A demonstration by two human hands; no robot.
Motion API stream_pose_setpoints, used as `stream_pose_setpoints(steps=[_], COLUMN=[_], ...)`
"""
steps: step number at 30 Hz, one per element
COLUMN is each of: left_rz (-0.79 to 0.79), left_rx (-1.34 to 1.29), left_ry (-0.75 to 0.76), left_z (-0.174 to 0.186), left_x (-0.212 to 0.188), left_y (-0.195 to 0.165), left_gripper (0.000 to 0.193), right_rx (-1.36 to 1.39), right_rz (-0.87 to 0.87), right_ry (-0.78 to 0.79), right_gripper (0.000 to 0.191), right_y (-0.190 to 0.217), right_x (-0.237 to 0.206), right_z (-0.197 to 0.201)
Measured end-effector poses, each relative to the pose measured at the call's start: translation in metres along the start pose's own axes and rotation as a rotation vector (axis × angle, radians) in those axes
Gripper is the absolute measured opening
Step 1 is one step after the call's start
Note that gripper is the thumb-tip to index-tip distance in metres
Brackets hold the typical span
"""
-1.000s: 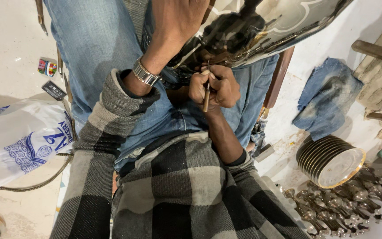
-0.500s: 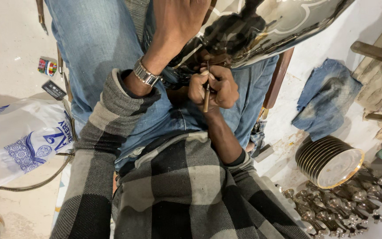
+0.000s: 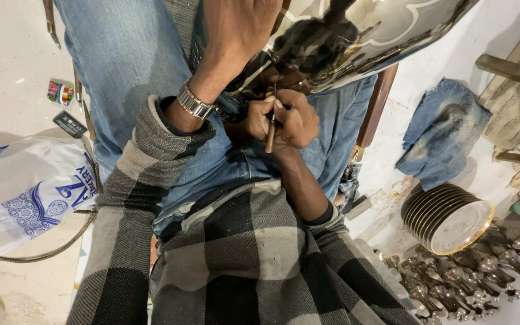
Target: The person holds a large polished metal vessel on their lap and uses a small hand tool to engrave floral patterns into its surface. They rotate the vessel slightly to access different areas while continuing to carve the design.
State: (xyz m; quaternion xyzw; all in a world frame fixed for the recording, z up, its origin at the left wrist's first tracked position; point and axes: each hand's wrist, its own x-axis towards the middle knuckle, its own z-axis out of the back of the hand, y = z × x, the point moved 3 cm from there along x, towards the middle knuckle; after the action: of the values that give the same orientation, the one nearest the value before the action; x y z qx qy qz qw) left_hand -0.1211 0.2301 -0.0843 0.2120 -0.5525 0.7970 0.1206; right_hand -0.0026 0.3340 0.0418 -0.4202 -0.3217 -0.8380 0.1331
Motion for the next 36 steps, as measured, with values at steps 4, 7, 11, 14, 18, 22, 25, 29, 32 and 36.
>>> stream_pose_setpoints(steps=[4, 7, 11, 14, 18, 22, 25, 29, 32, 36], left_rz=[0.003, 0.003, 0.026, -0.019, -0.033, 0.118, 0.089, 0.093, 0.14, 0.148], left_rx=[0.052, 0.095, 0.129, 0.119, 0.077, 0.205, 0.257, 0.162, 0.162, 0.162], left_ry=[-0.008, -0.015, 0.001, -0.002, -0.029, -0.071, -0.078, -0.057, -0.027, 0.005], left_z=[0.005, 0.001, -0.006, 0.0, 0.021, 0.036, 0.042, 0.044, 0.045, 0.05], left_x=[0.007, 0.005, -0.003, -0.001, 0.03, 0.053, 0.068, 0.084, 0.09, 0.101], left_y=[-0.009, -0.003, 0.005, -0.004, -0.029, -0.065, -0.083, -0.092, -0.099, -0.112], left_gripper=[0.051, 0.052, 0.049, 0.042, 0.037, 0.028, 0.038, 0.047, 0.051, 0.054], right_rx=[-0.002, 0.007, 0.017, 0.018, -0.058, 0.697, 0.741, 0.829, 0.811, 0.642], right_rz=[0.026, 0.049, 0.067, 0.049, -0.139, -0.705, -0.712, -0.789, -0.691, -0.567], right_ry=[0.055, 0.127, 0.15, 0.144, -0.027, -0.073, -0.098, -0.222, -0.252, -0.235], right_gripper=[0.029, 0.031, 0.03, 0.031, 0.02, 0.011, 0.006, 0.011, 0.012, 0.01], right_y=[0.0, 0.002, 0.002, 0.001, -0.001, -0.017, -0.028, -0.05, -0.061, -0.069], right_x=[0.004, 0.007, 0.008, 0.008, 0.008, 0.013, 0.034, 0.076, 0.115, 0.16], right_z=[0.001, 0.002, 0.004, 0.001, 0.006, 0.018, 0.035, 0.047, 0.047, 0.04])
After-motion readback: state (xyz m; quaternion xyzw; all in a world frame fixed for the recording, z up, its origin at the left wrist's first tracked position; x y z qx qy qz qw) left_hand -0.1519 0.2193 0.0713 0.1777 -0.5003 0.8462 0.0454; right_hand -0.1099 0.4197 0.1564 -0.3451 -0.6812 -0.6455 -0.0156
